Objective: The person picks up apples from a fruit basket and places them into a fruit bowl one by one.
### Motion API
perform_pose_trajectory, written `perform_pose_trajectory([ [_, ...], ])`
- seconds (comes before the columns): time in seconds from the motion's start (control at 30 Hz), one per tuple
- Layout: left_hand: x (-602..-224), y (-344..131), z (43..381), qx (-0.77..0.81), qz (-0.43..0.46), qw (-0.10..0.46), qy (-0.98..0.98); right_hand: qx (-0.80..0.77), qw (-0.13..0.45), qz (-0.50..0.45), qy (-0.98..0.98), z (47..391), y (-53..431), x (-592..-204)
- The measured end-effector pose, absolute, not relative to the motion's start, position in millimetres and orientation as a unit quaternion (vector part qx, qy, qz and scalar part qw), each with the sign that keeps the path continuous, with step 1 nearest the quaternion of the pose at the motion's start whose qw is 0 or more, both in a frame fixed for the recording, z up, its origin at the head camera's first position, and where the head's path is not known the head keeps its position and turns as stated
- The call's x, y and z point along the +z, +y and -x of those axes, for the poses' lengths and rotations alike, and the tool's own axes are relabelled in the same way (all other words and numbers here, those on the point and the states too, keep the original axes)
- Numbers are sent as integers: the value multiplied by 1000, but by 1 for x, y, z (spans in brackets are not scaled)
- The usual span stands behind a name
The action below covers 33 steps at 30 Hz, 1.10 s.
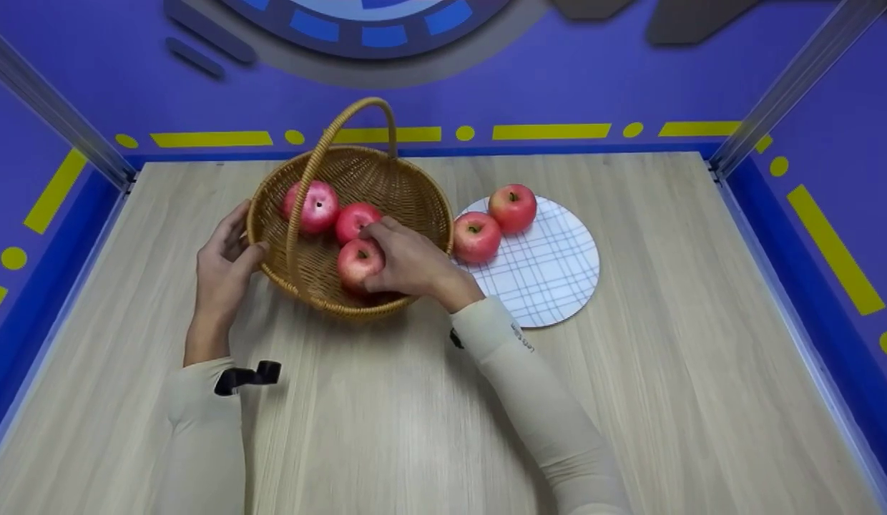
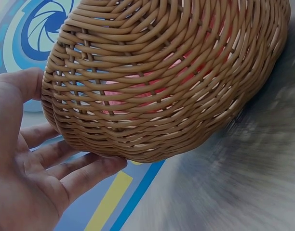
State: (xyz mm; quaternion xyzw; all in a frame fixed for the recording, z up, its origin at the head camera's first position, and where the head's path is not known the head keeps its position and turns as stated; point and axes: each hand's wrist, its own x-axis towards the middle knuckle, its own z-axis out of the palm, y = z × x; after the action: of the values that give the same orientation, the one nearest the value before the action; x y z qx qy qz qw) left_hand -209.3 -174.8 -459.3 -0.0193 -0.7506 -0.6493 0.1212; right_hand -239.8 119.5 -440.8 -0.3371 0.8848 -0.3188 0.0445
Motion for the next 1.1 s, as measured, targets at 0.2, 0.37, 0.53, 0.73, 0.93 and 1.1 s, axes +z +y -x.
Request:
perform_pose_trajectory([
  [0.2,-460,-175,209,-647,18,123,-753,-338,-3,357,871,240,124,-439],
  [0.37,-460,-175,209,-640,16,124,-758,-366,-18,338,867,237,129,-433],
  [0.53,-459,-174,209,-635,13,122,-763,-401,-39,305,863,232,138,-425],
  [0.73,-458,-174,207,-633,15,123,-764,-454,-83,261,848,224,155,-416],
  [0.93,-458,-173,207,-634,18,127,-763,-547,-95,209,805,215,173,-413],
  [1.1,-457,-173,207,-634,14,125,-763,-592,-119,157,782,208,190,-416],
])
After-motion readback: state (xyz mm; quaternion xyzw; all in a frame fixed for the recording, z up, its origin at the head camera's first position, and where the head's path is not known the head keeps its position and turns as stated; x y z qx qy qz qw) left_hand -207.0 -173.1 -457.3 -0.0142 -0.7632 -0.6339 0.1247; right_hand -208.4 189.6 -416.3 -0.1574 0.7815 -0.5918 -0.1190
